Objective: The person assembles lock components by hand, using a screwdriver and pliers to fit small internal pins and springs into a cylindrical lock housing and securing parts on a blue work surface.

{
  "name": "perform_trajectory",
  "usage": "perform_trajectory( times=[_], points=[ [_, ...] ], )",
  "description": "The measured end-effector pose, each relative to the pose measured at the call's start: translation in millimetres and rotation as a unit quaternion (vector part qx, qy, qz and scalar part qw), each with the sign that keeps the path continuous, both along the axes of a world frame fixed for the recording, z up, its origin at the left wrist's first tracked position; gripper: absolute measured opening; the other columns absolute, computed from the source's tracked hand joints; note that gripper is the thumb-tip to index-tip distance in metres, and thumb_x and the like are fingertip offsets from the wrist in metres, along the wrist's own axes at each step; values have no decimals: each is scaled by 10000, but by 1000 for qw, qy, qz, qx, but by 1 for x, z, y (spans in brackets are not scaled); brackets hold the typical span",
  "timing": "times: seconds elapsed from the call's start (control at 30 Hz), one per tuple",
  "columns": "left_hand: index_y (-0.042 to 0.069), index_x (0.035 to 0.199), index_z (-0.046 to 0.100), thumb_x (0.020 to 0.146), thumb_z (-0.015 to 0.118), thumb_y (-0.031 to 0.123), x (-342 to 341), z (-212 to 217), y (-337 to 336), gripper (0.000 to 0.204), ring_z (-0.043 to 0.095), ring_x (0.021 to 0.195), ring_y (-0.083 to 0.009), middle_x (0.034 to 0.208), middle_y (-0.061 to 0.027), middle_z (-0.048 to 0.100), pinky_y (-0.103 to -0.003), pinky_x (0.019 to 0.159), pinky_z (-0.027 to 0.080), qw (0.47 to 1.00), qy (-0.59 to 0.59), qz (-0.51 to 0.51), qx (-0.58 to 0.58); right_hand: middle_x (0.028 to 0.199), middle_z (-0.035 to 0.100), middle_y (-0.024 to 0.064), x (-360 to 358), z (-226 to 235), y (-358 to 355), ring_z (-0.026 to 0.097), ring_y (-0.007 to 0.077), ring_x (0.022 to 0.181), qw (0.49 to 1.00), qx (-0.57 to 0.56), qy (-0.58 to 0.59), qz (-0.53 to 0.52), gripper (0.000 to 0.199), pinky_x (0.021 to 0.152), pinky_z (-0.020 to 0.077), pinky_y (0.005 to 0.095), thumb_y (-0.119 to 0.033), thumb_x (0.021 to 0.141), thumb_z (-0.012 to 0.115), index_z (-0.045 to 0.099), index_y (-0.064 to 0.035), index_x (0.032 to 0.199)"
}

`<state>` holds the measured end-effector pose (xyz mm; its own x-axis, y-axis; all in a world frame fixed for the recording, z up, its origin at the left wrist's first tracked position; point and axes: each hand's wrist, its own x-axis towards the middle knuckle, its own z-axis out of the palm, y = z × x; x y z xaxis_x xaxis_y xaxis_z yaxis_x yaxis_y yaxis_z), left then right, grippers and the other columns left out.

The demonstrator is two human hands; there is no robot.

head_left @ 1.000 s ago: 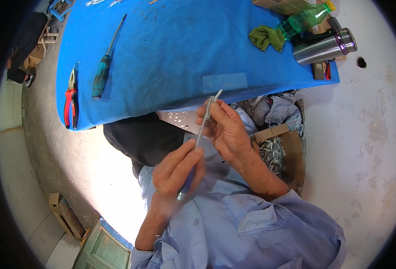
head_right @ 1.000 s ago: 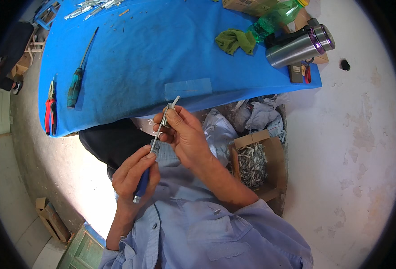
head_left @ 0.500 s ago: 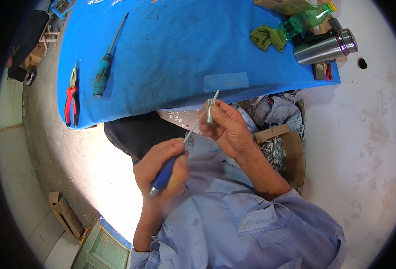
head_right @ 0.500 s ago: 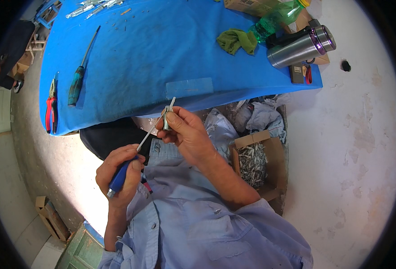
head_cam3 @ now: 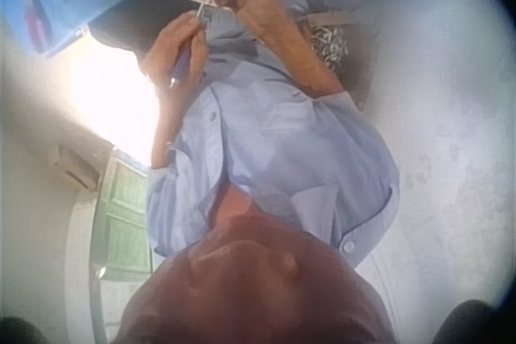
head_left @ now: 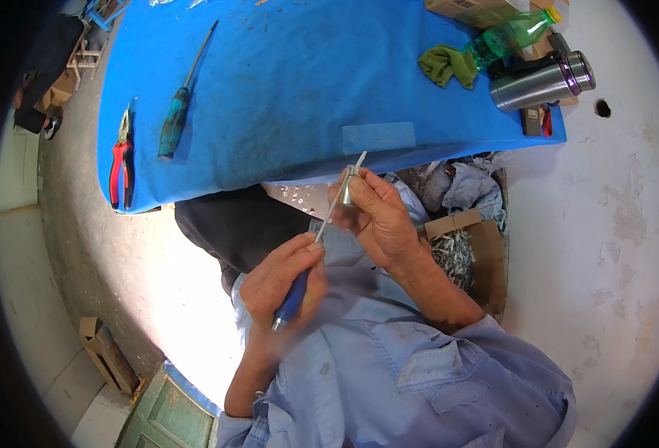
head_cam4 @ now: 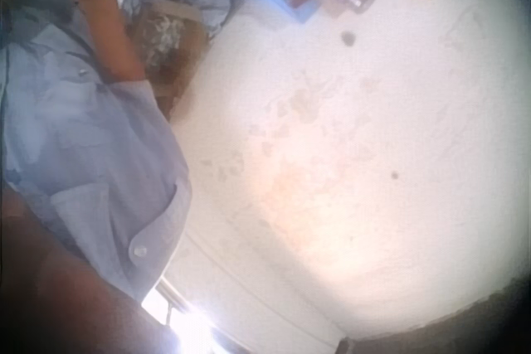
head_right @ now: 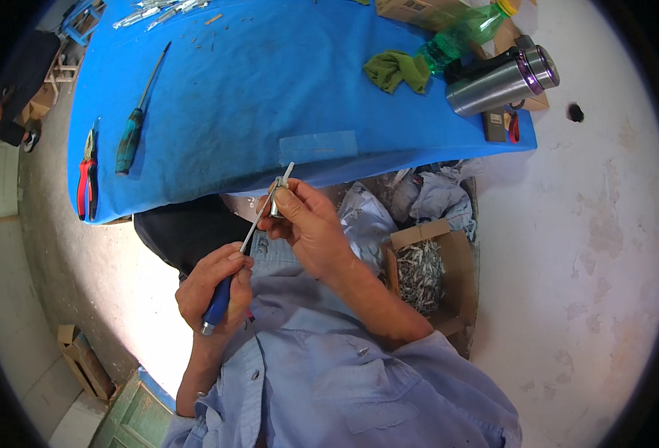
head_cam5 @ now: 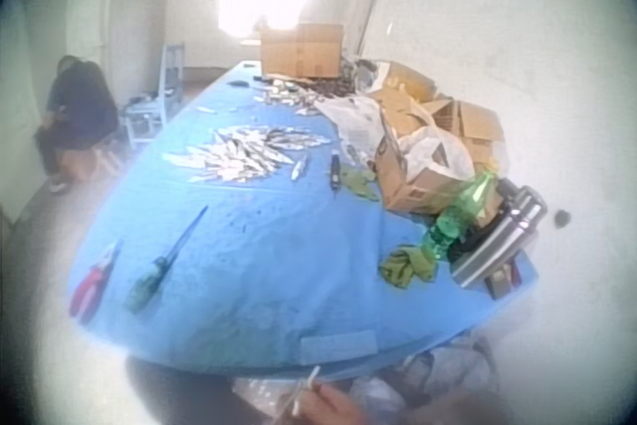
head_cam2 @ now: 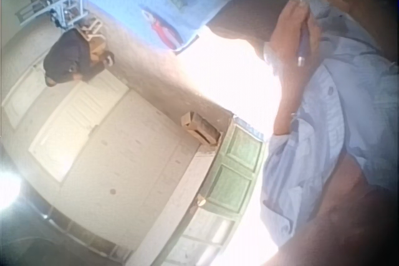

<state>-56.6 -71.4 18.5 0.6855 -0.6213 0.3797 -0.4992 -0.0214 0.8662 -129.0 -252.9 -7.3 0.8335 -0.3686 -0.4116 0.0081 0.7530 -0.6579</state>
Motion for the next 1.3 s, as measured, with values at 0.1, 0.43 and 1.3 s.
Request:
perform_trajectory(
  times=[0.1,0.43,1.3],
  points=[
    [-17,1076,714,827,731,-101,-4,2,-2,263,778,931,-296,1078,-236,748,-328,783,625,1000,-15,2,-5,1041,696,59,2,-3,2,671,112,879,1000,3,-13,-10,210,719,519,242,-265,1089,573,598,-76,1176],
    [-14,1137,716,778,799,-97,-3,1,-2,377,765,994,-342,1158,-246,725,-353,837,618,995,-89,-28,33,1017,685,47,8,-2,6,647,110,858,999,26,3,-43,206,709,517,237,-266,1084,583,608,-79,1165],
    [-74,1279,654,898,731,103,-13,-12,10,427,740,856,-271,998,-211,740,-322,805,563,980,186,0,63,1063,682,74,11,-8,-3,676,145,901,995,-28,17,-96,204,716,530,249,-238,1089,575,597,-52,1169]
  ],
)
